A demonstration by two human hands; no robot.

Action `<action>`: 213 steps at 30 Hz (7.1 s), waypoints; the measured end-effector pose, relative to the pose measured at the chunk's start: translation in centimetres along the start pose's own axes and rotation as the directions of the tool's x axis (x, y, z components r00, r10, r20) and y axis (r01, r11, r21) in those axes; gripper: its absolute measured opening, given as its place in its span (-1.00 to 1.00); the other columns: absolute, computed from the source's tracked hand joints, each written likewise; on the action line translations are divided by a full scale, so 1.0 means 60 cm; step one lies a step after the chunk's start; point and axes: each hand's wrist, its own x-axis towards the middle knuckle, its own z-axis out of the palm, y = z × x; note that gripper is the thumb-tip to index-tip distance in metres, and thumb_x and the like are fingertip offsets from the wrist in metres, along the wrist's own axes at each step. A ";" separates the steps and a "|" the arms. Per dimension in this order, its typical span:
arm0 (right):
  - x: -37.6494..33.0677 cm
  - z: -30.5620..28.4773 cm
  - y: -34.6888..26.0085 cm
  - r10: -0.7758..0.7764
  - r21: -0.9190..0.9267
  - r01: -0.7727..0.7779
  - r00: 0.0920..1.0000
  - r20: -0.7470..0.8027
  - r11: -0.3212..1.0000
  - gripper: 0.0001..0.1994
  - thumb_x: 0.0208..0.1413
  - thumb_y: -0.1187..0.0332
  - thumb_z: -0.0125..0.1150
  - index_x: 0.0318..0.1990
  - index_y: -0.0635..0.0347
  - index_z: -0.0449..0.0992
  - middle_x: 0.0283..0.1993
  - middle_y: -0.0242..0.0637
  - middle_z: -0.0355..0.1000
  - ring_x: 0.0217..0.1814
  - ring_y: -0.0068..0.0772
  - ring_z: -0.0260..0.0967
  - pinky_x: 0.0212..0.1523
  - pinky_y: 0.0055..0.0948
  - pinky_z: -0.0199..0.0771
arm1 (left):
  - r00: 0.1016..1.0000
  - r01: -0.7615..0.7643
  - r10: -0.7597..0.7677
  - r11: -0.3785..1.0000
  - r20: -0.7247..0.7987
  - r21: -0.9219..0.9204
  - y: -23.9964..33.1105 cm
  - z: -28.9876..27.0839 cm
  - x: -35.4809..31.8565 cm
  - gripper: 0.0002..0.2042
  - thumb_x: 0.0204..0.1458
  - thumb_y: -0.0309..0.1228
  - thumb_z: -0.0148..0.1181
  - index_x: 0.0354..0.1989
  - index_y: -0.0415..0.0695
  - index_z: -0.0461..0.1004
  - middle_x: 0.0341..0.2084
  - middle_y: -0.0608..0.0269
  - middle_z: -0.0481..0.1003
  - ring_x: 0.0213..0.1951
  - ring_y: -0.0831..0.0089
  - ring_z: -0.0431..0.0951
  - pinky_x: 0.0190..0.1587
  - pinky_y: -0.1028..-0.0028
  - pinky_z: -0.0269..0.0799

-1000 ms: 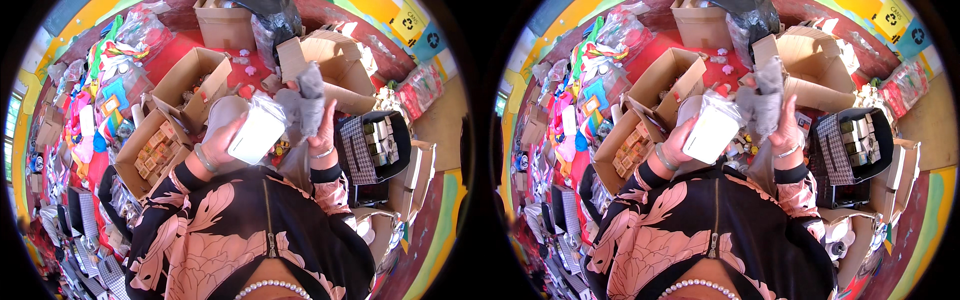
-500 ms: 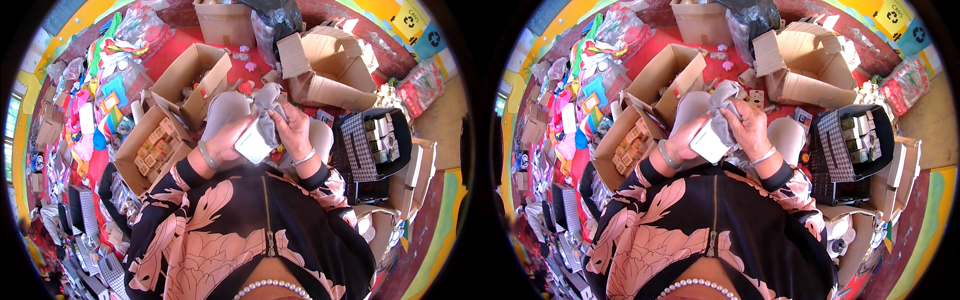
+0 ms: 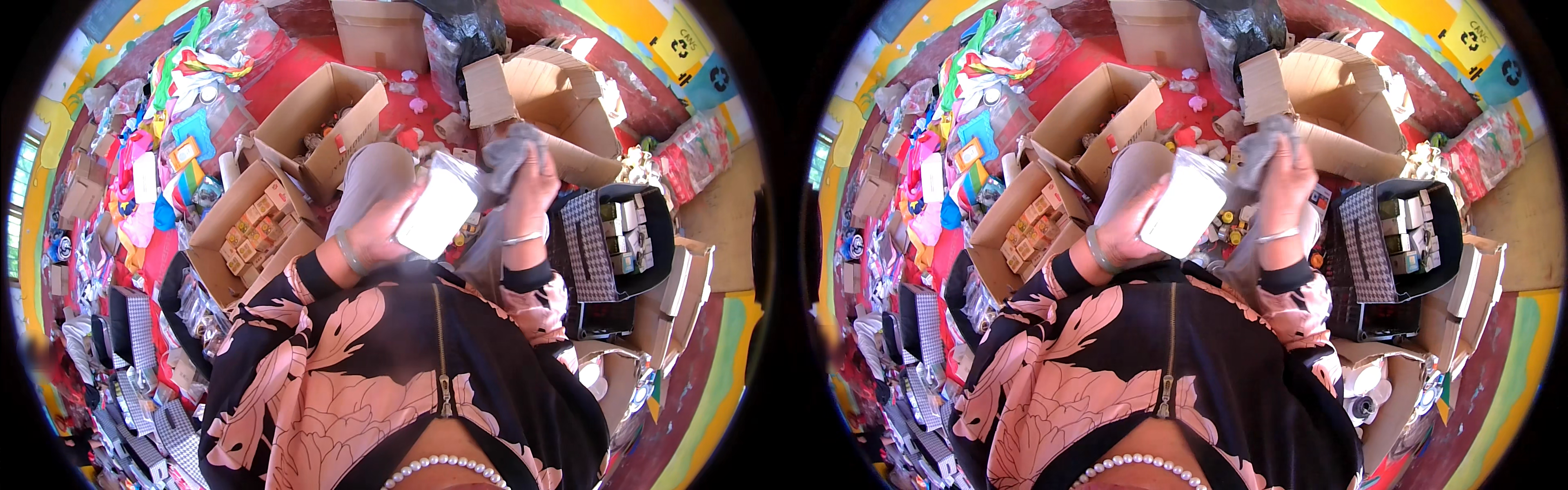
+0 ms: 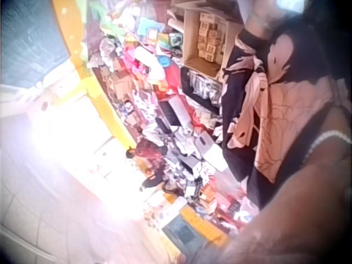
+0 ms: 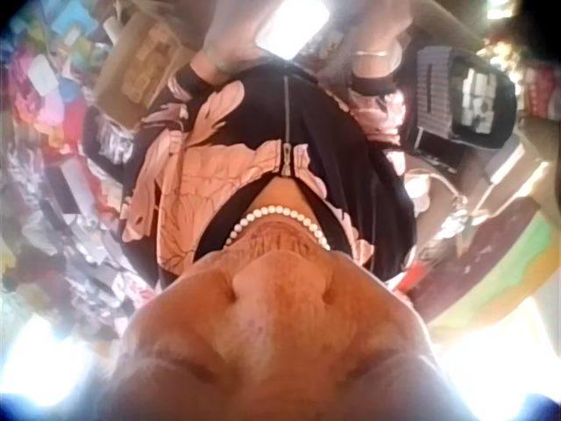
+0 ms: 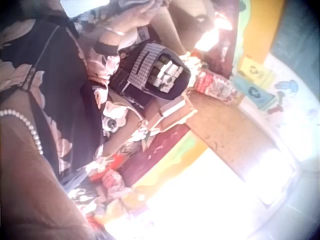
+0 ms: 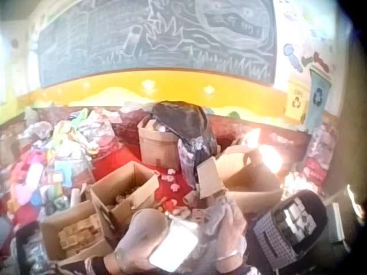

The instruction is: The person sits on a cluttered floor and wipes various small items with a grey cloth. They handle a white rectangular object, a white bottle, a small yellow container, and a black remote control, cleaning each one before placing it down.

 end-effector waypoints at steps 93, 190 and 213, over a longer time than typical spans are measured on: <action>-0.130 0.088 -0.090 -0.613 -0.143 0.786 0.569 0.548 0.602 -0.68 0.17 0.30 -0.16 -0.14 0.37 0.45 -0.08 0.06 0.41 -0.02 0.04 0.38 0.10 -0.11 0.25 | 0.882 -0.379 0.408 0.911 0.235 -0.160 0.036 0.098 0.018 -0.64 0.16 -0.04 -0.17 -0.30 -0.06 0.42 -0.39 0.33 0.49 -0.33 0.45 0.49 -0.21 0.44 0.43; -0.040 -0.029 -0.044 -0.373 -0.530 0.507 0.861 0.346 0.679 -0.63 0.00 0.08 0.22 -0.55 0.24 0.47 -0.66 -0.25 0.37 -0.64 -0.38 0.35 -0.60 -0.43 0.33 | 0.953 -0.171 0.240 -0.088 0.187 0.981 0.042 0.091 -0.011 -0.75 -0.08 -0.36 0.23 -0.37 -0.22 0.32 -0.67 0.36 0.18 -0.56 0.61 0.15 -0.51 0.51 0.14; 0.071 -0.046 -0.139 0.352 -0.485 0.129 0.535 0.769 0.865 -0.58 -0.02 0.44 0.14 0.03 0.40 0.36 -0.12 -0.40 0.38 -0.10 -0.59 0.27 -0.06 -0.62 0.23 | 0.972 -0.134 0.206 0.103 0.111 0.986 0.055 0.039 -0.016 -0.70 -0.05 -0.37 0.20 -0.20 -0.28 0.34 -0.52 0.35 0.36 -0.43 0.64 0.25 -0.34 0.53 0.26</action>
